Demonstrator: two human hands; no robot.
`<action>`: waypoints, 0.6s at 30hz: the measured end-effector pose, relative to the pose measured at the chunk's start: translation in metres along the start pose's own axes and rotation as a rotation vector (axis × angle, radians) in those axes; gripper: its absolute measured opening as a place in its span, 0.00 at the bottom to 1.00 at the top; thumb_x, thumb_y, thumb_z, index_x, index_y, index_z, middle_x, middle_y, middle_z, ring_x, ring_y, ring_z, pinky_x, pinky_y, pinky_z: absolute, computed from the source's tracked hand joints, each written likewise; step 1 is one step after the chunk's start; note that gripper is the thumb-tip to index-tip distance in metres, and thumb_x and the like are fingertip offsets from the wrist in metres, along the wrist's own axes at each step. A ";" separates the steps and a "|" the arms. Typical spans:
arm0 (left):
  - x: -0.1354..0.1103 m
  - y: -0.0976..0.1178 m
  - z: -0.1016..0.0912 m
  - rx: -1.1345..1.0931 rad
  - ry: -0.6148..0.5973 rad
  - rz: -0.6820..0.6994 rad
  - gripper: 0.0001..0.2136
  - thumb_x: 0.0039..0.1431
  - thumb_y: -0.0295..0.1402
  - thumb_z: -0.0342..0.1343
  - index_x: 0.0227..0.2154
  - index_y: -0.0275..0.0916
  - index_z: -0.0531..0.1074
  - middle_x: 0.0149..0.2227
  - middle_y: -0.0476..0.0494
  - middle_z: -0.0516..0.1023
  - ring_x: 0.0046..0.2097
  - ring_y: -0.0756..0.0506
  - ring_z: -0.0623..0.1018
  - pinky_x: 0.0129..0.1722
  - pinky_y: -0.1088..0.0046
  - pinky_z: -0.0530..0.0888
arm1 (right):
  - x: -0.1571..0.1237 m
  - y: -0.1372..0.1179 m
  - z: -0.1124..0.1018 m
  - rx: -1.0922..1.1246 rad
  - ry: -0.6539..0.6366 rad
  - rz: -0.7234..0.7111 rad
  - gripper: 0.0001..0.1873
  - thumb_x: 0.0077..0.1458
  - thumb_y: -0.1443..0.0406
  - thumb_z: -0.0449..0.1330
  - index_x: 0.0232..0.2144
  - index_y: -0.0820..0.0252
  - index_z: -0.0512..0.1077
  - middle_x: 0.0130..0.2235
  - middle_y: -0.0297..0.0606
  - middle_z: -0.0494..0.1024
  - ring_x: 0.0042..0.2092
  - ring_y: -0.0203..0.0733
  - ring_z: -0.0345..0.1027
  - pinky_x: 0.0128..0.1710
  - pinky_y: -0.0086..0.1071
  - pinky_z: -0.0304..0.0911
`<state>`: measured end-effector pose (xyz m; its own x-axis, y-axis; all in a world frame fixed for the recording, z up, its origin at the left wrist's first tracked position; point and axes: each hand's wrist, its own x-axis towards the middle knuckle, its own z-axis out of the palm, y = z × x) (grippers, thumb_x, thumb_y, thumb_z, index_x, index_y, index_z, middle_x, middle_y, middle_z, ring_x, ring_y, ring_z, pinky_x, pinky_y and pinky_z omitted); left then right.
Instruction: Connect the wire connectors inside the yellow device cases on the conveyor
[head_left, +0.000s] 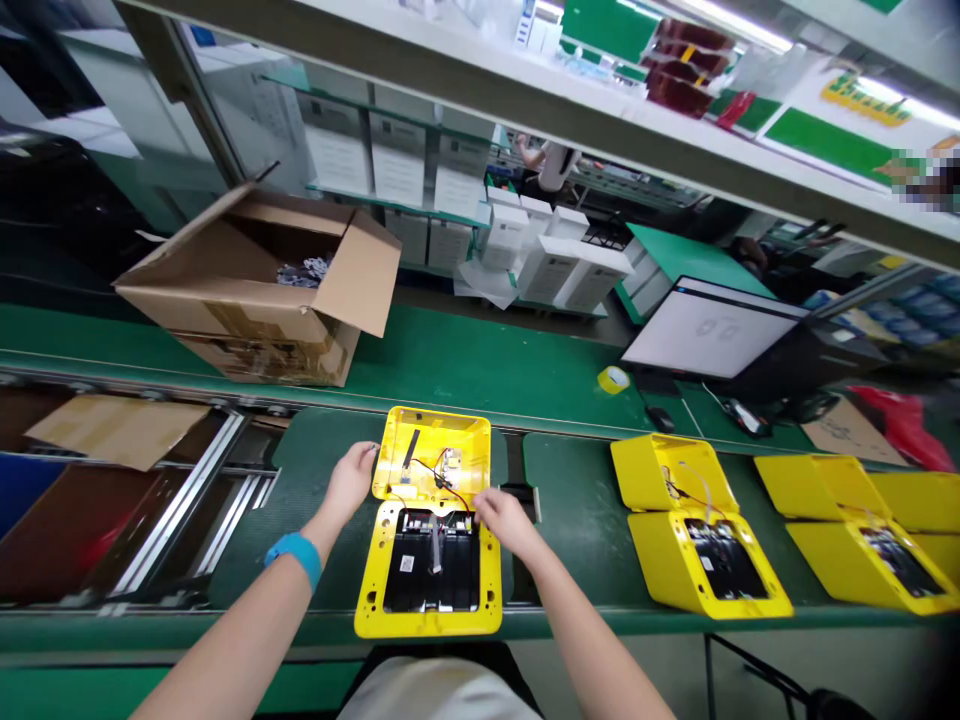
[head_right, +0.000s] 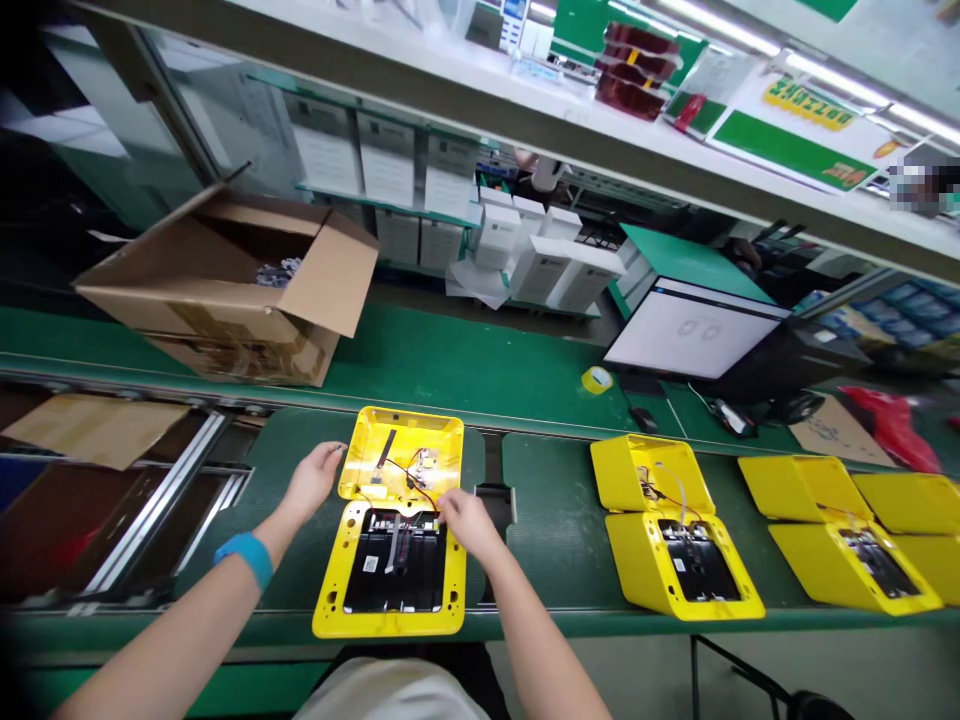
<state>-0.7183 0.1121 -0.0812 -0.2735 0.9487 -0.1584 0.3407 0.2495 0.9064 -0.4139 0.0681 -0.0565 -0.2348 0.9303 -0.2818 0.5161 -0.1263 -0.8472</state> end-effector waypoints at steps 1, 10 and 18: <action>0.000 0.002 0.001 0.050 -0.001 0.038 0.13 0.57 0.39 0.47 0.40 0.40 0.70 0.46 0.37 0.75 0.51 0.38 0.73 0.52 0.60 0.68 | -0.003 -0.001 0.007 0.023 -0.114 0.077 0.15 0.55 0.55 0.51 0.30 0.58 0.72 0.26 0.36 0.76 0.25 0.37 0.67 0.28 0.35 0.63; 0.066 0.020 0.027 0.364 -0.199 0.315 0.11 0.57 0.33 0.46 0.37 0.37 0.73 0.59 0.32 0.63 0.67 0.37 0.47 0.63 0.56 0.53 | -0.017 0.007 0.060 0.770 -0.156 0.441 0.30 0.46 0.54 0.62 0.48 0.61 0.61 0.27 0.35 0.78 0.25 0.34 0.70 0.23 0.26 0.62; 0.103 0.020 0.048 0.518 -0.309 0.324 0.15 0.57 0.32 0.43 0.33 0.33 0.74 0.38 0.34 0.72 0.49 0.38 0.71 0.54 0.61 0.66 | -0.017 0.004 0.059 0.893 -0.109 0.465 0.26 0.44 0.51 0.64 0.40 0.61 0.66 0.27 0.36 0.78 0.25 0.33 0.71 0.24 0.25 0.60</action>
<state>-0.6968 0.2238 -0.0983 0.1581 0.9837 -0.0855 0.7697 -0.0685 0.6348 -0.4564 0.0313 -0.0819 -0.2647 0.6925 -0.6711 -0.2191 -0.7209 -0.6575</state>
